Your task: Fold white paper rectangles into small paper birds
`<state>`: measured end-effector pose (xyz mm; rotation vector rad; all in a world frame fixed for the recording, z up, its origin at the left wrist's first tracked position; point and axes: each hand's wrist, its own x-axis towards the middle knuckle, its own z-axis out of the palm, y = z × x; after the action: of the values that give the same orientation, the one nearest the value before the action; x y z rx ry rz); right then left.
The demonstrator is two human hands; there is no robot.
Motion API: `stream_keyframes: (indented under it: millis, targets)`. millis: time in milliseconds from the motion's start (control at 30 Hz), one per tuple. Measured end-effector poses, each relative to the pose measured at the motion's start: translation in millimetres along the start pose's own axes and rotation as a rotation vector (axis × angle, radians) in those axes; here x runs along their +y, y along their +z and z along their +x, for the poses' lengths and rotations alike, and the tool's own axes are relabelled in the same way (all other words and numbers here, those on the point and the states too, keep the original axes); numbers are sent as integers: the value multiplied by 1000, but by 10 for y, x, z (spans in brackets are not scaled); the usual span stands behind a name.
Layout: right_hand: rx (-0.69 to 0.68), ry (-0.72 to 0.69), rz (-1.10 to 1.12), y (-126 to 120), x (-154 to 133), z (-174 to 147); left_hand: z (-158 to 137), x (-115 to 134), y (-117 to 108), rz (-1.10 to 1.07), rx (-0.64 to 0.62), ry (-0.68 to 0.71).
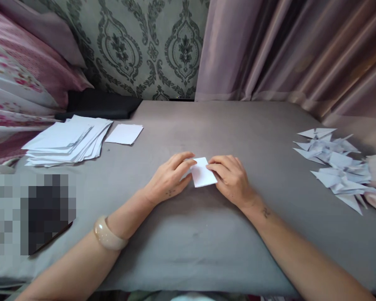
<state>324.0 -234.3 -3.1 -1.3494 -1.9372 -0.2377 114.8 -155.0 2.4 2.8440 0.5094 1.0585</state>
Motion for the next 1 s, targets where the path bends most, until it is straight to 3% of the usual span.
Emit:
stream_keyframes:
  millis: [133, 267, 367, 500, 700, 833, 1000]
  targets:
    - [-155, -77, -182, 2, -64, -33, -8, -31, 27, 83, -165, 55]
    - [-359, 30, -132, -3, -110, -59, 2, -13, 26, 70, -343, 33]
    - [-424, 132, -43, -30, -143, -61, 12, 16, -7, 14, -419, -51]
    - [-458, 279, 59, -52, -176, -36, -1, 20, -10, -132, -403, -189]
    - [-400, 547, 232, 7, -184, -7, -8, 24, 59, -318, -337, -576]
    - [-333, 652, 254, 71, -204, 3, 28, 48, 81, -361, -337, -661]
    - [-287, 677, 180, 163, -222, 15, 76, 61, 123, -352, -299, -746]
